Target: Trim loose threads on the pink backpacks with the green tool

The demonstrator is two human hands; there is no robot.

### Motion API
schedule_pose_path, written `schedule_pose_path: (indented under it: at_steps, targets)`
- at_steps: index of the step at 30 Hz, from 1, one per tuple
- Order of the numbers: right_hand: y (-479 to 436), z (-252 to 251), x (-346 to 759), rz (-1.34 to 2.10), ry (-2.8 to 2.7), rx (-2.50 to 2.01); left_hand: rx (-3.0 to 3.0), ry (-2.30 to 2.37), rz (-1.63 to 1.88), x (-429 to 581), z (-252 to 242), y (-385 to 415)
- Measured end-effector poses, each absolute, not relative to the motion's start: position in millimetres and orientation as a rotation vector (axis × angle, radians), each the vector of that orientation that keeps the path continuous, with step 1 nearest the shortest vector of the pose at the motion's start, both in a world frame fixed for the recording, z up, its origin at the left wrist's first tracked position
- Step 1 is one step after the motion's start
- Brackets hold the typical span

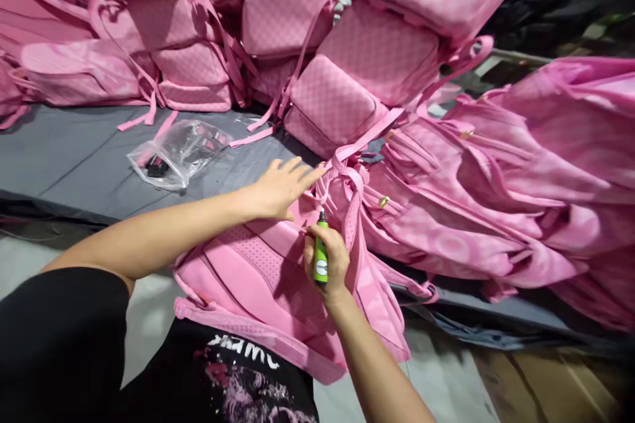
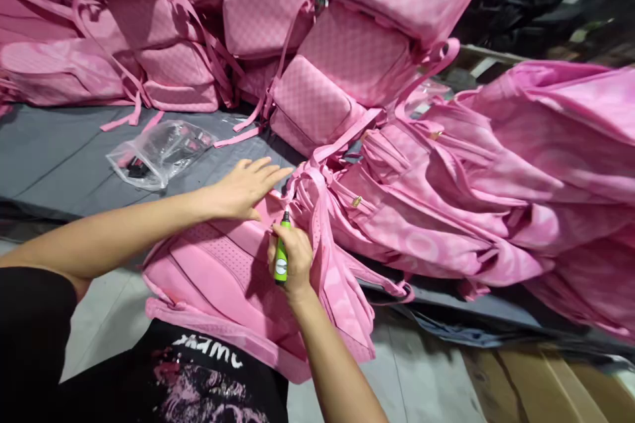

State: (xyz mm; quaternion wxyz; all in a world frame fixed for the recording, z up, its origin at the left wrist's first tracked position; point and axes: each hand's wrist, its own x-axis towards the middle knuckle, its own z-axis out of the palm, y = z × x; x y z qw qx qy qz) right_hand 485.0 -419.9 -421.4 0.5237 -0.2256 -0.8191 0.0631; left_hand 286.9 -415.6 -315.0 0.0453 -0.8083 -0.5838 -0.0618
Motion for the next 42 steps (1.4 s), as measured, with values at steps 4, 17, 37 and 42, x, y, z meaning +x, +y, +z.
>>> schedule_pose_path:
  at_steps: [4, 17, 37, 42]
  targets:
    - [-440, -422, 490, 0.328, -1.975, -0.591, -2.548, -1.912, 0.051, 292, -332, -379]
    - [-396, -435, 514, 0.812, -1.918, -0.739, -2.539, -1.578, 0.137, 311, -358, -384]
    - [-355, -374, 528, 0.716, -2.656, -0.650, -2.499, -1.871, 0.268, 320, -350, -374]
    - [-356, -380, 524, 0.783, -2.617, -0.625, -2.543, -1.916, 0.285, 321, -347, -371]
